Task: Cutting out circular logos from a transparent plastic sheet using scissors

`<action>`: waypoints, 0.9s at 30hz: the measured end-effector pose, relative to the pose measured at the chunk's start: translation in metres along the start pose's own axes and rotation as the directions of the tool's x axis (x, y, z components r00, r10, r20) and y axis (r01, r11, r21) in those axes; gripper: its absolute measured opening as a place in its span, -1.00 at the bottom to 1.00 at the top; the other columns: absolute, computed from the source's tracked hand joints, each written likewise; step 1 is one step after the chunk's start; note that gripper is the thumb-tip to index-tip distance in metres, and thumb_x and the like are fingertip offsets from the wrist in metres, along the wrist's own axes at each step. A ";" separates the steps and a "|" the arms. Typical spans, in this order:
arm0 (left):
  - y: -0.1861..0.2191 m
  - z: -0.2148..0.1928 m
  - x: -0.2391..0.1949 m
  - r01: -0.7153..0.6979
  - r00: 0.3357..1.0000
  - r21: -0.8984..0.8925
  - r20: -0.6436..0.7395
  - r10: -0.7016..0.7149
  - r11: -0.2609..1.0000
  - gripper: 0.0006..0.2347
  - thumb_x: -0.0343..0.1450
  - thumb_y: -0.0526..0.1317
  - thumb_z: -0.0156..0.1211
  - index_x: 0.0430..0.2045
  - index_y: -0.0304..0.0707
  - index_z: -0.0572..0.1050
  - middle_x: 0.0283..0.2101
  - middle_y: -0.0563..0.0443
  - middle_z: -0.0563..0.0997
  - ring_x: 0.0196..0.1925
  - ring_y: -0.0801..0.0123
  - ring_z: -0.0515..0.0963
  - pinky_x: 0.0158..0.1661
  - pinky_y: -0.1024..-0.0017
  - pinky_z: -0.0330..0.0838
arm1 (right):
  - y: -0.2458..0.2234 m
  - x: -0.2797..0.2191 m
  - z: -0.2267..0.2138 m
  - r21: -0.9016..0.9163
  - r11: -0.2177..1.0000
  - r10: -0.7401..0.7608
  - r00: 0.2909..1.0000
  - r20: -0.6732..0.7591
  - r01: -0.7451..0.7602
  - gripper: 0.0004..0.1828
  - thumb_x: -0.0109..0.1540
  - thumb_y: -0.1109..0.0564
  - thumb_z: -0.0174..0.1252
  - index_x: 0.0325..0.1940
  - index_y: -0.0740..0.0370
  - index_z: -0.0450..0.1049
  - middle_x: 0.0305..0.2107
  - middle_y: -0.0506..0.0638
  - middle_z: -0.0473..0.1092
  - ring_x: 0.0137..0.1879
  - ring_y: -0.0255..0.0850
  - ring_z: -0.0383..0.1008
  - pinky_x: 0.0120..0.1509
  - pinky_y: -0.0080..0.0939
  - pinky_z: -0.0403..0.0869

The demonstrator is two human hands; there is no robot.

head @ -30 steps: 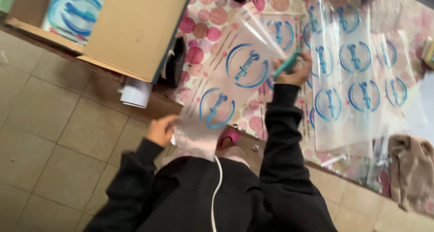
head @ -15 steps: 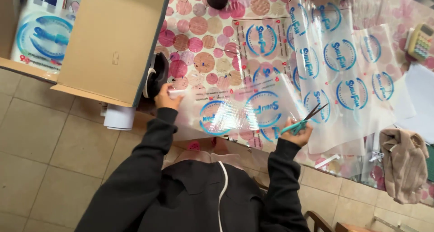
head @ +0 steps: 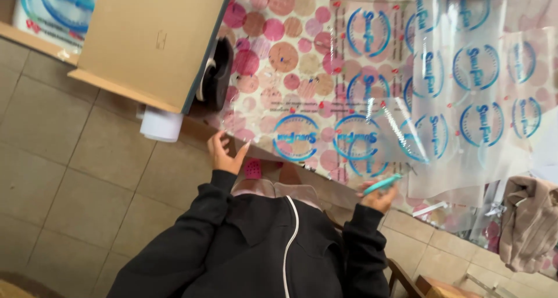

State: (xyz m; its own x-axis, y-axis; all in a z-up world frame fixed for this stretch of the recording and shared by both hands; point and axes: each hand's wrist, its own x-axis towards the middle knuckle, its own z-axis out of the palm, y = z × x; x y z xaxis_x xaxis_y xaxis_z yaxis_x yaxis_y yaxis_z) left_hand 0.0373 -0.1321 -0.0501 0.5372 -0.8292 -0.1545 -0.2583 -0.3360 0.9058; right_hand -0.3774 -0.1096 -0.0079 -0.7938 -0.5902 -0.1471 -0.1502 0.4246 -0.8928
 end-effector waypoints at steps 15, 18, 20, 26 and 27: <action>-0.006 0.008 -0.016 0.550 0.753 -0.017 0.442 -0.487 0.835 -0.88 0.28 -0.32 0.47 -0.38 -0.25 0.66 -0.39 -0.21 0.71 -0.48 0.16 0.73 -0.56 0.50 0.71 | 0.083 -0.183 0.020 -0.130 0.889 0.193 0.101 0.976 -0.440 -0.46 0.46 -0.22 -0.22 0.25 0.29 0.24 -0.70 0.17 0.24 -0.85 -0.21 0.13 -0.91 -0.32 0.11; -0.008 0.004 -0.026 0.624 0.706 -0.097 0.497 -0.505 0.776 -0.83 0.37 -0.35 0.38 -0.23 -0.45 0.59 -0.23 -0.40 0.68 -0.35 0.02 0.73 -0.38 0.41 0.76 | 0.065 -0.184 0.022 -0.162 0.878 0.235 0.111 0.966 -0.450 -0.47 0.44 -0.17 -0.14 0.30 0.27 0.22 -0.61 0.24 0.31 -0.72 -0.22 0.26 -0.82 -0.43 0.21; -0.003 0.002 -0.031 0.608 0.708 -0.075 0.502 -0.497 0.790 -0.84 0.37 -0.35 0.38 -0.24 -0.43 0.60 -0.24 -0.38 0.68 -0.35 0.02 0.73 -0.39 0.43 0.76 | 0.056 -0.183 0.025 -0.163 0.881 0.247 0.138 0.959 -0.444 -0.47 0.43 -0.15 -0.09 0.34 0.25 0.23 -0.58 0.30 0.35 -0.66 -0.13 0.35 -0.79 -0.37 0.29; -0.009 0.004 -0.040 0.612 0.701 -0.087 0.521 -0.487 0.786 -0.84 0.37 -0.34 0.39 -0.24 -0.42 0.62 -0.23 -0.40 0.68 -0.34 0.05 0.73 -0.37 0.43 0.75 | 0.027 -0.178 0.034 -0.130 0.886 0.224 0.166 0.961 -0.445 -0.43 0.39 -0.08 0.07 0.40 0.25 0.26 -0.57 0.33 0.41 -0.61 -0.07 0.47 -0.74 -0.29 0.43; -0.009 0.003 -0.041 0.624 0.698 -0.120 0.529 -0.482 0.772 -0.82 0.38 -0.34 0.38 -0.21 -0.47 0.60 -0.21 -0.45 0.67 -0.30 0.00 0.73 -0.34 0.38 0.76 | 0.024 -0.179 0.036 -0.119 0.879 0.217 0.165 0.962 -0.462 -0.43 0.39 -0.07 0.07 0.40 0.28 0.26 -0.59 0.33 0.39 -0.65 -0.08 0.43 -0.78 -0.32 0.36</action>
State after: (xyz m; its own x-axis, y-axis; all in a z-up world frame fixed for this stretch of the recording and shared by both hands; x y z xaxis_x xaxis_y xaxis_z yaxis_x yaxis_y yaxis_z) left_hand 0.0154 -0.0964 -0.0534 0.0748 -0.6536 -0.7532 0.2323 -0.7231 0.6505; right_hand -0.2175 -0.0180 -0.0183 0.4034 -0.6658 -0.6277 0.1642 0.7275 -0.6662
